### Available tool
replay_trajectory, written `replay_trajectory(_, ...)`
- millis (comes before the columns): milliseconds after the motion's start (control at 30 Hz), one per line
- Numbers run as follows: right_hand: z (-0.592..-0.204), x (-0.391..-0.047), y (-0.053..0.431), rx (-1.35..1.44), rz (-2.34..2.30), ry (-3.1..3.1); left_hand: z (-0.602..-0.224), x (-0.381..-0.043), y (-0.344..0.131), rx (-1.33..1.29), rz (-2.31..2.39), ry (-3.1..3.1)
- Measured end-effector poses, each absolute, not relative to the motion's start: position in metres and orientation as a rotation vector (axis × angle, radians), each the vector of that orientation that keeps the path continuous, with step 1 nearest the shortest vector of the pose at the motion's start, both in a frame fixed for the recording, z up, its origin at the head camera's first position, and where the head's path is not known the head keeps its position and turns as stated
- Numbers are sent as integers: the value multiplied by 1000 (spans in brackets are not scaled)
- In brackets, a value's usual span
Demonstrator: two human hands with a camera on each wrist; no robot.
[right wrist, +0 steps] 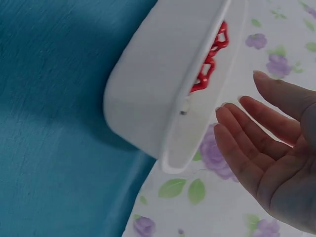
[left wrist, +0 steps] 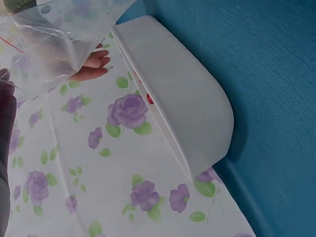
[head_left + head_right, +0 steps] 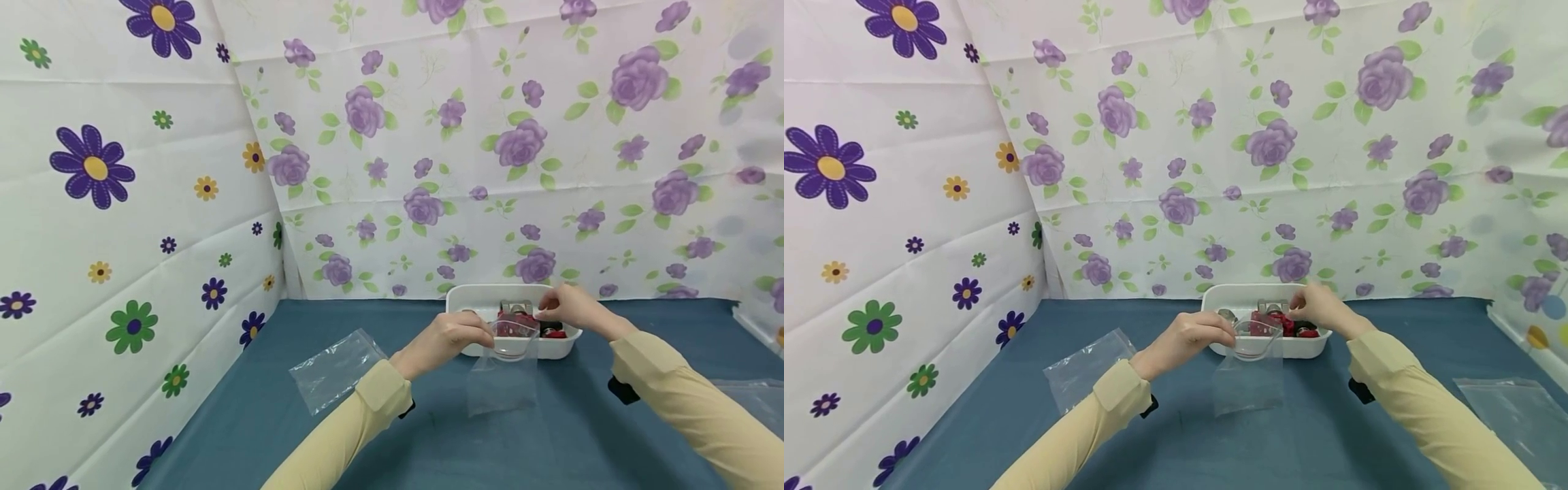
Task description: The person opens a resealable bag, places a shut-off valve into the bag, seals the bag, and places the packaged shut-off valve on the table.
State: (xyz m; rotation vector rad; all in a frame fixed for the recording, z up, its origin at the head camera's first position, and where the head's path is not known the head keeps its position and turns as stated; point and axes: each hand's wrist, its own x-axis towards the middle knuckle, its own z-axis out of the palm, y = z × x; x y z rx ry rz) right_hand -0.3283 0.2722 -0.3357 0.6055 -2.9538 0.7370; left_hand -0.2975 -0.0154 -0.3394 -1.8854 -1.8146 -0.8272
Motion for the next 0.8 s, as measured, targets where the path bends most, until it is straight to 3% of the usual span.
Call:
replay_trajectory(533, -354, -332, 277, 821, 750, -2997, -340, -300, -14, -1886, -782, -1789)
replay_trajectory(800, -361, -338, 282, 784, 709, -3060, -340, -298, -12, -1876, -741, -1797)
